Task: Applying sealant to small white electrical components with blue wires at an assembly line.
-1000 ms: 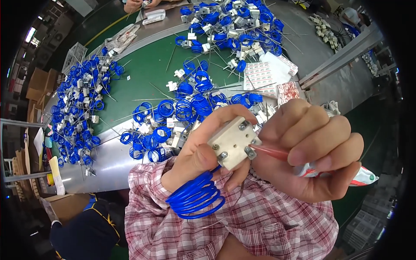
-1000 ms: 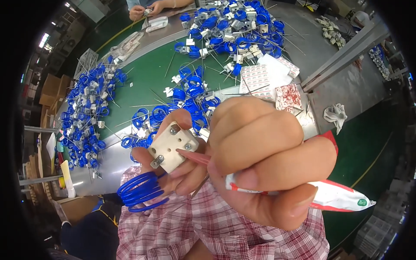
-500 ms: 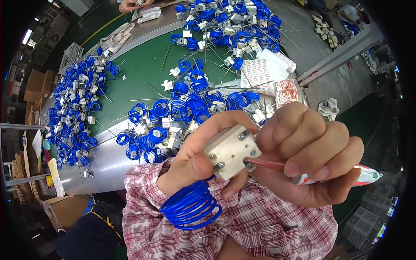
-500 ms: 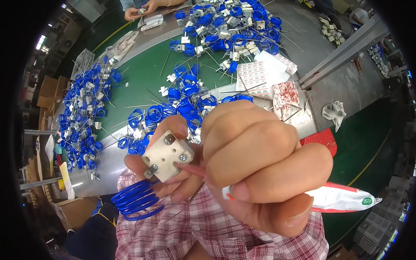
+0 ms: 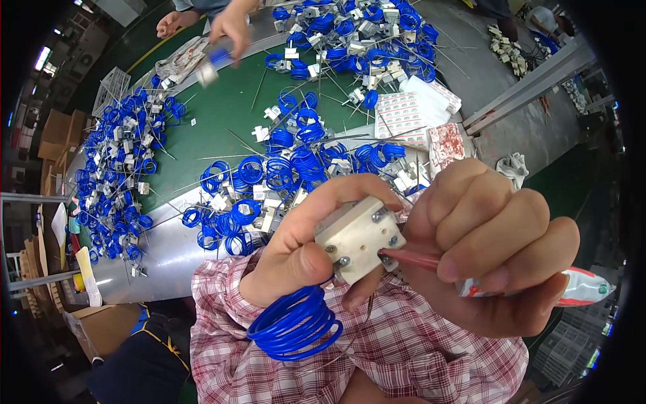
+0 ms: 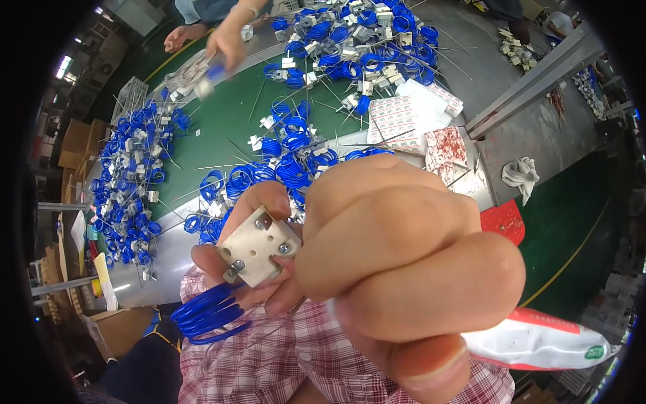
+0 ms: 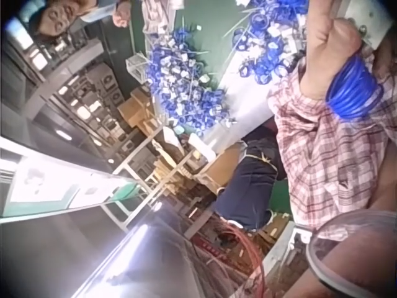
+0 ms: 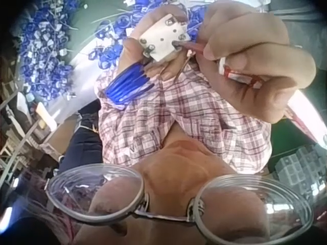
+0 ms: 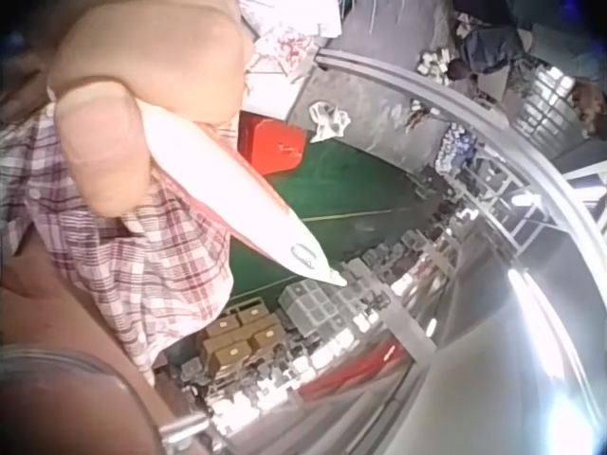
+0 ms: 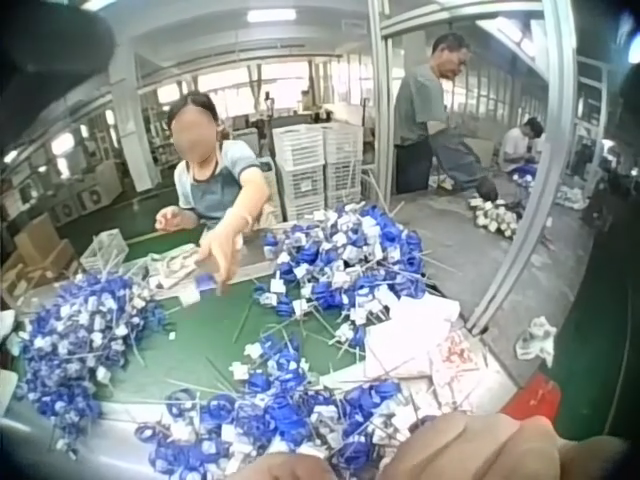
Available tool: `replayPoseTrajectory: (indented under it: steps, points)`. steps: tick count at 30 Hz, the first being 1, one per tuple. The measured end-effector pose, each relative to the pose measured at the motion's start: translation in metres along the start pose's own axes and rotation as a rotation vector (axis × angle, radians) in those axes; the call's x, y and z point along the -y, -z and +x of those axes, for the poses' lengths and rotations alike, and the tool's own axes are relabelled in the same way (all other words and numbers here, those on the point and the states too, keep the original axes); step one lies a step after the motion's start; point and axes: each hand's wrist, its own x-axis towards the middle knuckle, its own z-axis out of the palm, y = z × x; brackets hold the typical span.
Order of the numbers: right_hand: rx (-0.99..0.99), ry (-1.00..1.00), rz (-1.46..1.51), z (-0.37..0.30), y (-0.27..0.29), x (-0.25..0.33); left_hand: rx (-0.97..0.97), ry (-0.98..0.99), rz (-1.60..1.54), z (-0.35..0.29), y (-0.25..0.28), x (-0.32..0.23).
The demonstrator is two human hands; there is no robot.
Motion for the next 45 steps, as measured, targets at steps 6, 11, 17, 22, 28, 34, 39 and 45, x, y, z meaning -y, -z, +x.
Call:
replayPoseTrajectory:
  steps: [6,11,17,22,28,34,39,45]
  points:
    - [-0.003,-0.059,-0.138,0.002,-0.003,0.007,-0.009,-0.032,-0.004,0.0,-0.001,0.0]
    - [0.049,-0.074,-0.292,0.0,-0.003,0.009,-0.132,-0.031,0.018,-0.005,-0.006,0.001]
    - [0.078,-0.005,-0.206,0.0,0.001,0.003,-0.155,-0.007,0.039,-0.004,-0.008,0.0]
    - [0.157,-0.038,-0.238,0.006,0.001,0.005,-0.14,0.013,0.017,-0.003,-0.006,-0.003]
    - [0.208,-0.153,-0.249,0.012,-0.002,0.008,-0.264,0.103,0.088,0.002,-0.023,-0.016]
    - [0.182,-0.11,-0.052,0.01,0.006,-0.004,-0.242,0.12,0.027,0.003,-0.02,-0.014]
    - [0.162,-0.039,0.134,0.005,0.009,-0.017,-0.282,0.178,-0.014,-0.003,-0.016,-0.012]
    - [0.144,-0.055,0.247,0.007,0.011,-0.021,-0.118,0.074,-0.024,0.001,-0.008,-0.002]
